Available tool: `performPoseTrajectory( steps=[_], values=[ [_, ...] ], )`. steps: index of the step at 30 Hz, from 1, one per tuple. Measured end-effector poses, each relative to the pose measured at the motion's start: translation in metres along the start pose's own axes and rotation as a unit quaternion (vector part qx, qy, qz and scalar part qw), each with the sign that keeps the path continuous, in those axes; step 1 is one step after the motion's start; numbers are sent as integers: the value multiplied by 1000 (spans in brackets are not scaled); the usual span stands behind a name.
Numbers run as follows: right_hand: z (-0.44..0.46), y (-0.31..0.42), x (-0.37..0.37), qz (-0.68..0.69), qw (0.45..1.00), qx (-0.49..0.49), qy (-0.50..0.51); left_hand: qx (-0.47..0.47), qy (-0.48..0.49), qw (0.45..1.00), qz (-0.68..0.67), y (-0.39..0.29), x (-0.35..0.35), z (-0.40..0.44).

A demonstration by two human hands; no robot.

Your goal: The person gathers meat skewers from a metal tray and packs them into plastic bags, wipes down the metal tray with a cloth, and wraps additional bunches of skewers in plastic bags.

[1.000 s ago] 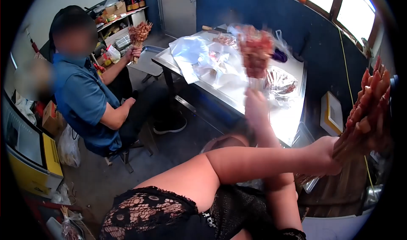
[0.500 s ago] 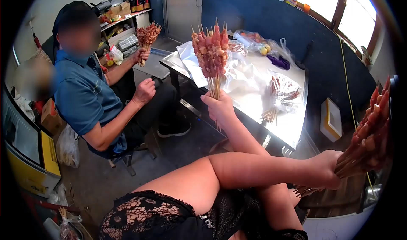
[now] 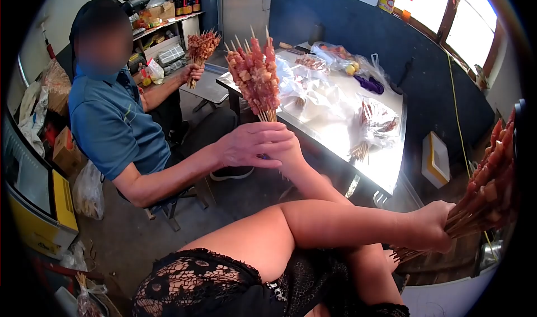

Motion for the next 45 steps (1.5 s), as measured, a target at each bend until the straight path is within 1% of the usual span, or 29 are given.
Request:
performPoseTrajectory(
  steps=[1,3,4,6,8,11,13,14,15,16,18,20,21,22,23,24,26,27,28,29,30,31,32,34,35,38,40,42,45],
  values=[
    [4,-7,-16,-139,982,37,-126,0,1,1000,-1,3,1,0],
    [-1,6,-28,-395,838,106,-360,-13,21,999,-31,15,6,4],
    [-9,23,-23,-504,719,135,-459,-13,22,999,-32,17,5,5],
    [-34,76,4,-666,402,183,-601,-13,15,1000,-23,19,6,5],
    [-47,84,-4,-630,414,212,-622,-26,12,999,-28,20,6,6],
    [-30,27,-44,-460,798,138,-363,-57,13,997,-43,14,5,2],
    [-31,4,-28,-277,949,64,-134,-73,19,996,-56,20,6,2],
    [-34,3,-7,-172,985,24,-12,-44,11,998,-54,24,4,7],
    [-34,22,-10,-176,979,-87,-56,-14,2,999,-52,21,2,10],
    [-40,19,-14,-175,979,-87,-56,-15,1,999,-52,22,1,10],
    [-58,-17,-21,-46,995,91,13,1,-12,999,-35,20,-5,11],
    [-88,-40,-54,-33,986,166,-8,-2,-22,999,-32,20,-12,9],
    [-107,-53,-79,7,980,193,-47,-1,-31,999,-27,19,-15,8],
    [-125,-73,-108,11,990,130,-51,0,-40,999,-25,19,-19,7],
    [-154,-64,-144,30,956,244,-163,0,-49,999,-24,20,-23,7],
    [-196,-135,-176,261,868,365,-212,1,-57,998,-23,20,-27,7],
    [-245,-79,-229,322,797,308,-408,-11,-62,998,-15,31,-37,8],
    [-264,-118,-263,425,819,341,-178,1,-73,997,3,34,-43,10],
    [-284,-80,-305,186,874,201,-402,14,-84,996,21,39,-49,13],
    [-314,9,-309,-78,813,36,-575,11,-82,996,22,50,-52,18],
    [-320,36,-296,82,806,-7,-586,68,-120,988,70,50,-61,22],
    [-324,48,-287,240,777,-51,-580,124,-156,973,118,45,-68,20],
    [-335,46,-293,240,775,-54,-582,124,-153,973,119,46,-68,19],
    [-334,57,-299,195,875,-92,-433,54,-138,986,72,61,-69,22],
    [-345,55,-309,-99,853,81,-505,71,-160,979,100,62,-73,20],
    [-313,64,-274,-97,896,32,-431,47,-156,986,31,79,-75,16],
    [-307,70,-271,-79,876,-21,-475,41,-155,986,44,86,-80,13],
    [-293,64,-253,-49,935,0,-352,0,-140,990,2,95,-80,7],
    [-296,53,-258,-126,935,55,-326,-38,-132,990,-13,124,-85,6]
  ],
)
Point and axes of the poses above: each hand's wrist, its own z-axis towards the middle knuckle, its own x-axis out of the palm, y = z × x, the point moved 10 cm from there along z, towards the middle knuckle, and after that the axes turned 1 degree about -y, right-handed, at the moved point
